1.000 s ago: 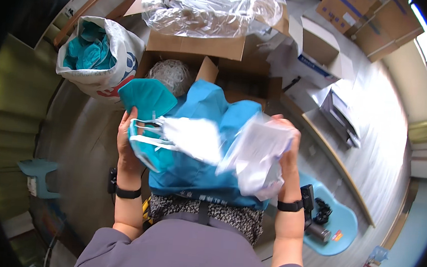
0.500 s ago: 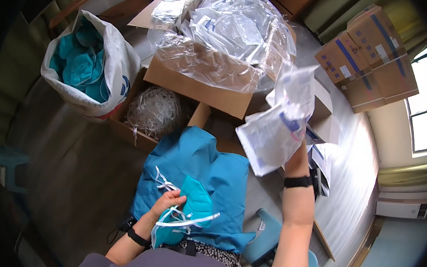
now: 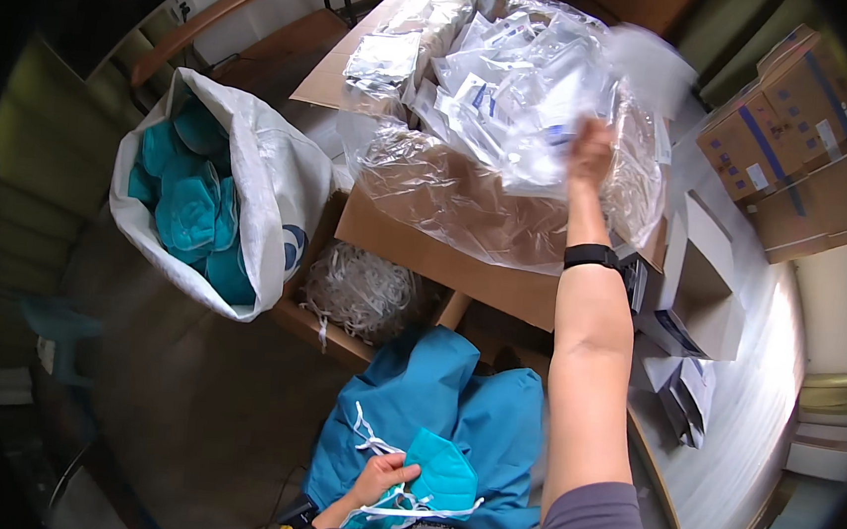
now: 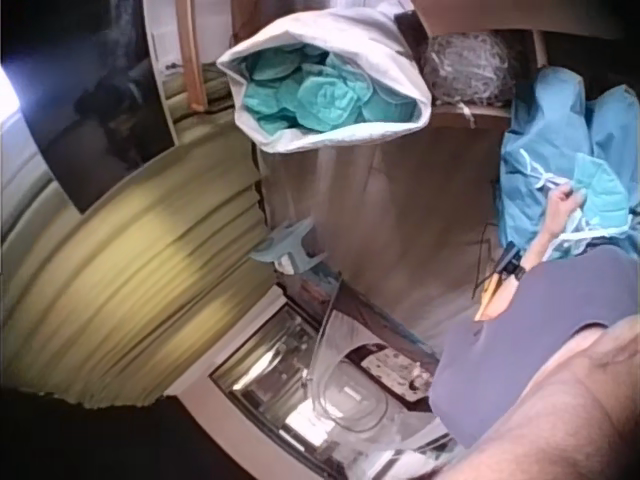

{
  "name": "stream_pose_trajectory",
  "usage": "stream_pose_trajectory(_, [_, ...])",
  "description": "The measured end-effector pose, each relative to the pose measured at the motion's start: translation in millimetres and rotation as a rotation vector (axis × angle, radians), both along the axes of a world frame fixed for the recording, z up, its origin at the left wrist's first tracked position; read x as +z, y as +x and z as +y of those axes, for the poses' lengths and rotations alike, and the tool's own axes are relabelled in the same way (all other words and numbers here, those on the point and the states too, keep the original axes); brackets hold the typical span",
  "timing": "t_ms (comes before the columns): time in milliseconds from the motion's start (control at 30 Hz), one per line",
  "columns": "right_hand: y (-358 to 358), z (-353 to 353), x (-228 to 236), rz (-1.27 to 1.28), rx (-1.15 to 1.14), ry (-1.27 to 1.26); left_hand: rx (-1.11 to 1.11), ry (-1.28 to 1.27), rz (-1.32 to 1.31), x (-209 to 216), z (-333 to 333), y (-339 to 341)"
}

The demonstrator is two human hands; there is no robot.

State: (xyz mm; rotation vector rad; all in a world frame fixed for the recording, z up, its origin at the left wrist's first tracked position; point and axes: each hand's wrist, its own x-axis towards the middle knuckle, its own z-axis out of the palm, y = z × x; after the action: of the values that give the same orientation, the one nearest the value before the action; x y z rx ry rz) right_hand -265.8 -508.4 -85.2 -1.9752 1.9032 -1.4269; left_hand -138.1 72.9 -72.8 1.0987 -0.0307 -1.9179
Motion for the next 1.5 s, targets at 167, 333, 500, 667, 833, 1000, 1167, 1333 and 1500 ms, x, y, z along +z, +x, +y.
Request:
stream_pose_trajectory(167, [16.6, -14.1, -55.2, 0.453, 0.668, 0.870, -0.004, -0.005, 0.002, -21.4, 10.1, 3.4])
stream_pose_trajectory(333, [-20.7, -18.1, -61.4, 0.180, 0.424, 0.801, -0.058, -0.015, 0.015, -13.6, -5.4, 2.9])
stream_pose_trajectory(500, [-20.9, 20.1, 26.3, 0.093, 0.255, 0.448, -0.092, -0.043, -0.080, -11.6, -4.2, 0.3])
stream_pose_trajectory(667, [-44.4, 121.2, 106.8, -0.013, 0.348, 0.098, -0.116, -0.064, -0.097, -20.0, 1.2, -6.2])
stream_pose_trajectory(833, [-92.2, 290.7, 73.6, -0.223, 0.644, 0.285, -0.045, -0.022, -0.071, -39.4, 10.4, -25.8])
stream_pose_trajectory(1000, [-152.5, 485.8, -20.3, 0.416, 0.642, 0.443, -0.088, -0.039, -0.149, -39.6, 11.3, -43.5])
stream_pose_trajectory(1167, [-177.4, 550.8, -11.3, 0.169, 0.433, 0.400, -0.144, -0.061, -0.221, -21.6, 11.4, -56.1])
stream_pose_trajectory(1333, [-212.6, 576.6, -16.5, -0.045, 0.330, 0.415, -0.207, -0.044, -0.337, -2.8, 15.4, -66.5])
stream_pose_trajectory(1500, [-242.4, 568.6, -17.4, -0.023, 0.188, 0.407, -0.279, -0.054, -0.419, 26.0, 24.4, -74.6])
